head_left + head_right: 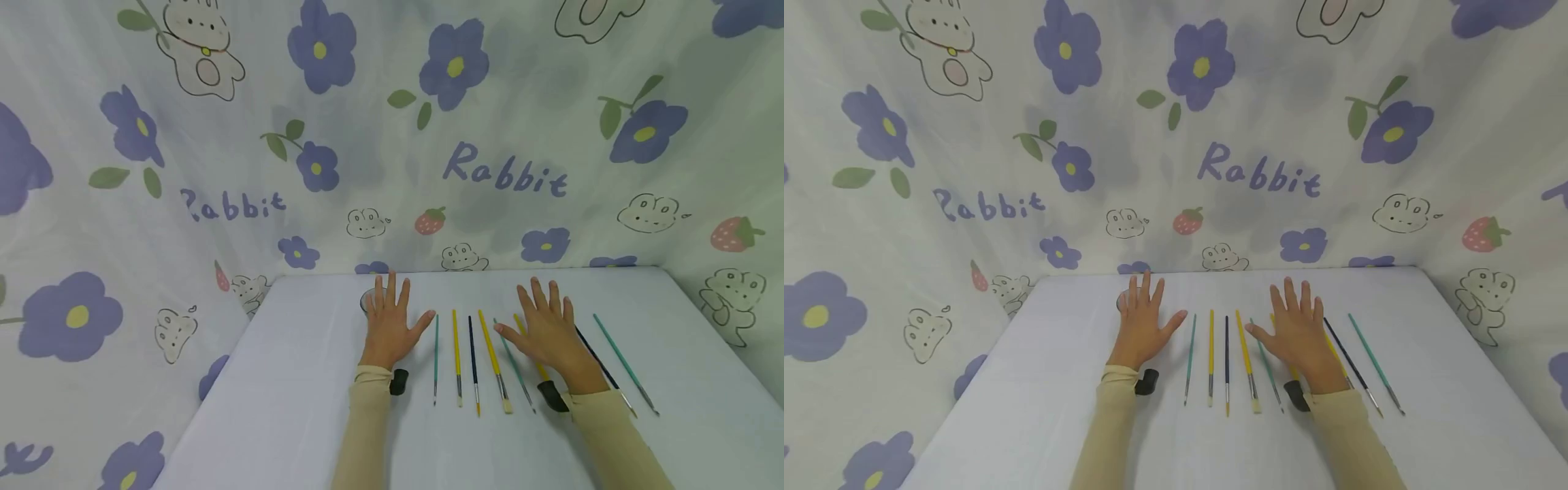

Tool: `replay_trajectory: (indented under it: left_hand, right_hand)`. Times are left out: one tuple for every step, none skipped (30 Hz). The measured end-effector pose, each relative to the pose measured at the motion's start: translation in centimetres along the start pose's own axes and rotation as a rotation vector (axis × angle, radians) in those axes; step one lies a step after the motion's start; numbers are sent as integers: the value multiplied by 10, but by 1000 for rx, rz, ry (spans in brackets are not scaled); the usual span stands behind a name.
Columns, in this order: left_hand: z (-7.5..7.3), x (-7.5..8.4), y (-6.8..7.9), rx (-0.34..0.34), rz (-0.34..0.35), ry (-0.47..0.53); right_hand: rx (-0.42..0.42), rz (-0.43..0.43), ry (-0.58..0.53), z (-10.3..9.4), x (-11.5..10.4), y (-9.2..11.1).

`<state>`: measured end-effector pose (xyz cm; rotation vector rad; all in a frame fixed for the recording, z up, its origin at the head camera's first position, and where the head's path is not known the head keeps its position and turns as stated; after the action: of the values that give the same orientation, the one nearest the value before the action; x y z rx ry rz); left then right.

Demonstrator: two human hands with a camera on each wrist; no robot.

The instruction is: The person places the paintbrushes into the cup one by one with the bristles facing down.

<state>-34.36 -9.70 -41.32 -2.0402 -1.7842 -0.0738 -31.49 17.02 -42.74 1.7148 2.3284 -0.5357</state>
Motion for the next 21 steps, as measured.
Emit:
replay_trajectory:
  left_hand:
    - [-1,-3,-1,-4,-4,4]
    - [-2,-6,-2,-7,-5,12]
    - [-3,-9,-4,-9,-6,23]
    - [-6,-13,-6,-6,-4,49]
    - [-7,-17,-8,-8,-7,71]
    - [-9,-22,-11,-7,-10,99]
    - [-11,-27,-13,-4,-15,135]
    - [-15,-34,-14,11,-23,183]
    - [-19,-41,-16,27,-38,232]
    - [-22,-49,-16,44,-54,290]
    - [-25,-57,-16,60,-77,340]
    - [-28,-65,-16,81,-97,401]
    - [-31,-73,-15,99,-122,461]
    - [-32,-80,-15,114,-150,514]
    - [-31,-87,-14,122,-178,560]
    - [-29,-93,-13,125,-208,607]
    - [-27,-98,-13,127,-237,646]
    - [-23,-102,-13,123,-262,683]
    - [-19,-106,-12,114,-287,714]
    - [-15,-109,-12,103,-309,738]
    - [-11,-112,-11,91,-329,756]
  right_hand:
    - [-5,0,0,1,0,-1]
    - [-8,-2,2,2,0,-1]
    - [-9,-4,3,2,0,-2]
    - [-9,-8,3,2,-1,-3]
    - [-10,-9,2,1,-2,-4]
    - [-15,-7,1,1,-2,-5]
    - [-19,-5,-5,0,-2,-5]
    - [-21,-2,-11,-1,-2,-6]
    - [-18,1,-24,-3,-3,-6]
    - [-18,6,-26,-5,-3,-6]
    - [-17,12,-30,-7,-3,-5]
    - [-8,16,-29,-10,-2,-5]
    - [9,14,-24,-13,-2,-4]
    - [29,12,-18,-17,-1,-3]
    - [47,9,-14,-21,0,-2]
    - [65,5,-6,-25,1,-1]
    - [91,-3,-9,-31,2,1]
    - [115,-9,-16,-36,3,3]
    - [137,-16,-25,-42,5,4]
    - [156,-19,-41,-47,6,6]
    - [172,-17,-54,-51,9,7]
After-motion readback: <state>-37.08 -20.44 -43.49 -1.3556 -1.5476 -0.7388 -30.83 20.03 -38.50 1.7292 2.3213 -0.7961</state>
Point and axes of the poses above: each hand's wrist, its own y-axis away from the middle knuckle, its own z-axis out of the palm, x = y × z, the point moved 10 cm from there along -y, towards the middle knuckle, and after that the axes turned 8 degrees about -z, right-handed, at the moved point
